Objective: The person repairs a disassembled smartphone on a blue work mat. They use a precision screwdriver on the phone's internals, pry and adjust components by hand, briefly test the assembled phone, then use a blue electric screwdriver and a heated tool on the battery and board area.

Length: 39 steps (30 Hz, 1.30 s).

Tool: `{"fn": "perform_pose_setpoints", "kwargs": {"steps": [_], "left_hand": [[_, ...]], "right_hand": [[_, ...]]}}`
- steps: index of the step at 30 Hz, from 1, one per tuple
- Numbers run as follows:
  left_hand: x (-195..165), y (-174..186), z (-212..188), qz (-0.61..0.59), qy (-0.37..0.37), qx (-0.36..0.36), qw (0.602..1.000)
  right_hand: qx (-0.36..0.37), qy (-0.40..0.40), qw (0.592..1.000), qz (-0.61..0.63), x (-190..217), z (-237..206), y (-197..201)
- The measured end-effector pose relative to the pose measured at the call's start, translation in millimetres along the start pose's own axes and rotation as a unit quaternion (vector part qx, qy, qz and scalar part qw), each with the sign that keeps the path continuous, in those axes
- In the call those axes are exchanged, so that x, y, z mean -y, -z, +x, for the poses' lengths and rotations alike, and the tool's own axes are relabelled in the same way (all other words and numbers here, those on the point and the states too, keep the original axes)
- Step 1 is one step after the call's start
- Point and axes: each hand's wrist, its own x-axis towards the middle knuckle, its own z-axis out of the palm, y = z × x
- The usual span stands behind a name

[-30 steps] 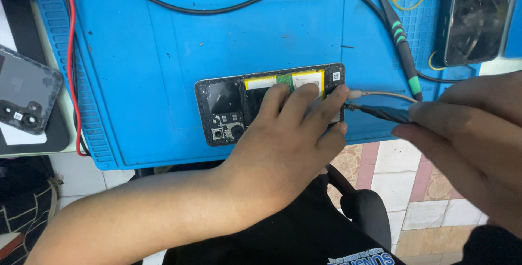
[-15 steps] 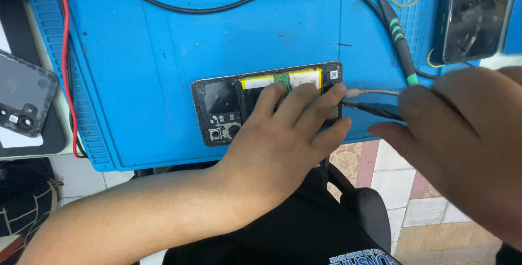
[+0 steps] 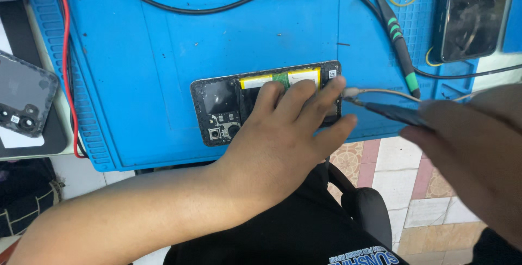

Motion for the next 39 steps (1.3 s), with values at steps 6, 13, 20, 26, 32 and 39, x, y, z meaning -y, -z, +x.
{"fn": "perform_pose_setpoints", "kwargs": {"steps": [6,13,20,26,32,39], "left_hand": [[3.7,-2.9,3.5,0.036,-0.011,0.033,0.999],[3.2,9.1,8.6,-0.021,-0.005,0.01,1.0],[-5.3,36.9,9.3,-0.157,0.036,-0.096,0.982],[-2.5,34.0,7.8,-0.183,0.033,-0.123,0.975],[-0.5,26.4,4.7,-0.256,0.071,-0.128,0.956],[2.1,29.0,0.7,-0.281,0.078,-0.136,0.947]], "right_hand": [[0.012,-0.315,0.86,0.402,-30.4,-27.4,-37.4],[-0.138,0.16,0.96,0.186,-52.6,-50.7,-51.5],[-0.256,0.098,0.906,0.323,-40.7,-24.1,-64.5],[-0.311,0.158,0.829,0.436,-27.0,-14.0,-71.3],[-0.338,0.124,0.799,0.482,-16.7,-14.2,-78.3],[-0.34,0.102,0.719,0.597,-10.0,-12.5,-97.0]]}}
